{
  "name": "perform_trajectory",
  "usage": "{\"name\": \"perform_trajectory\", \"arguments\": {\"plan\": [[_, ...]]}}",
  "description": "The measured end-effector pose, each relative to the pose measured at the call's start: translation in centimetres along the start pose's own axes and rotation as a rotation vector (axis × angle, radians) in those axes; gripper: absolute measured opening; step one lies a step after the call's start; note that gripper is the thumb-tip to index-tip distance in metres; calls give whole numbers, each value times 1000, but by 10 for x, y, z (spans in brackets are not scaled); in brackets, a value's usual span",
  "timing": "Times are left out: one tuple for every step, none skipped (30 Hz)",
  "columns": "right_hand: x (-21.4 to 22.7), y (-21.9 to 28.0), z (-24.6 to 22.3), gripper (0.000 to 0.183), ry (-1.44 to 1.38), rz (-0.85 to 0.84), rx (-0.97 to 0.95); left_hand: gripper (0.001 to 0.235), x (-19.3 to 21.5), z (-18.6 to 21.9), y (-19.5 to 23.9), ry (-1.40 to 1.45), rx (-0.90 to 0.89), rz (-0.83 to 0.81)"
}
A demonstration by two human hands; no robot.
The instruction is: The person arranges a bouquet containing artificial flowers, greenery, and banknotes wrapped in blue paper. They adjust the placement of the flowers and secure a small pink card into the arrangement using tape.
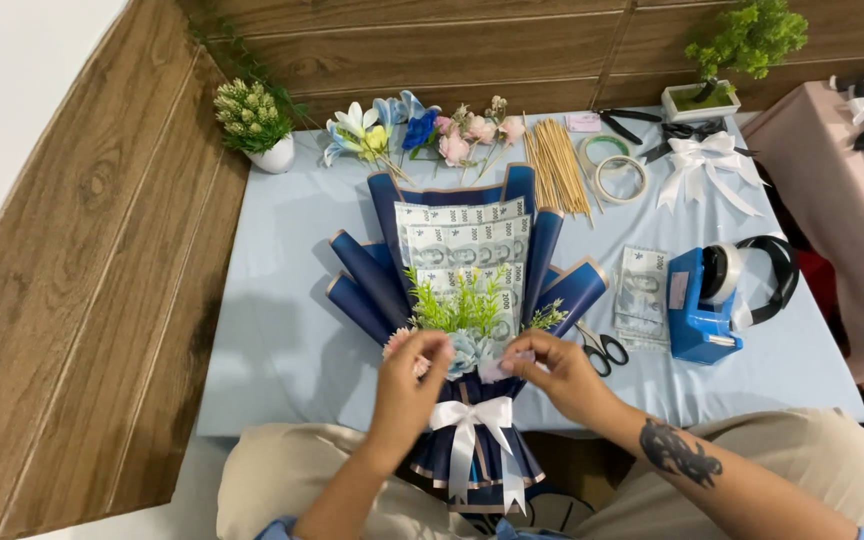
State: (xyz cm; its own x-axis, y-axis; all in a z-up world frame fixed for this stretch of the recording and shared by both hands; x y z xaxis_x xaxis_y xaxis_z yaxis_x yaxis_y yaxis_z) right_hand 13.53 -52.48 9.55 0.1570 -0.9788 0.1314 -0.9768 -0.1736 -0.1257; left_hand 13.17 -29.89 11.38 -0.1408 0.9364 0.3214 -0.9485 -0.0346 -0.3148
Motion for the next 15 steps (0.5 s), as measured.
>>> {"name": "perform_trajectory", "arguments": {"plan": [[3, -8, 1, 7, -13, 106, -15, 19, 6, -15, -14, -112, 77, 70], [7, -15, 2, 9, -25, 212, -30, 23, 12, -30, -27, -223, 153, 141], [7, -28, 4, 9, -25, 210, -32, 23, 13, -55, -42, -224, 156, 142], [9, -41, 7, 10, -33, 250, -120, 31, 14, -82, -56, -425, 229, 67], [10, -55, 9, 12, -40, 289, -205, 39, 15, -109, -72, -626, 300, -7], [10, -63, 16, 12, -41, 287, -204, 39, 9, -122, -79, -626, 300, -4], [9, -72, 24, 13, -61, 297, -245, 47, 2, -137, -86, -599, 385, -88], [8, -82, 32, 14, -81, 306, -287, 56, -4, -151, -93, -570, 471, -172], [6, -88, 41, 14, -82, 306, -286, 56, -8, -145, -96, -571, 469, -172], [3, -95, 50, 14, -106, 298, -315, 45, -12, -137, -99, -491, 438, -161], [1, -101, 59, 15, -130, 292, -344, 35, -17, -130, -102, -411, 407, -152], [-4, -103, 55, 15, -130, 293, -343, 35, -17, -132, -105, -411, 405, -153], [-10, -105, 50, 17, -159, 277, -369, 30, -18, -133, -108, -346, 397, -138], [-15, -106, 45, 19, -188, 260, -394, 24, -19, -134, -111, -280, 389, -122], [-19, -107, 45, 19, -188, 259, -394, 24, -18, -135, -113, -280, 390, -122]]}}
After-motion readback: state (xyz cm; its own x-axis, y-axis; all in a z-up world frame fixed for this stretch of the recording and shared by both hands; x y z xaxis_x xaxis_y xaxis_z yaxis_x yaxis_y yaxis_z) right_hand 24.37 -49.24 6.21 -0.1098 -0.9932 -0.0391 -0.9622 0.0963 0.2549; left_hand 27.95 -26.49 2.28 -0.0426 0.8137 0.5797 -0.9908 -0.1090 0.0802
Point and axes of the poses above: each hand's wrist, its own y-axis away from the middle knuckle, its own x-axis out of the back of the hand, z = x × y, the point moved 2 cm from there along -y, towards the middle knuckle, and after that the axes turned 12 degrees about z, right-handed, at the moved point
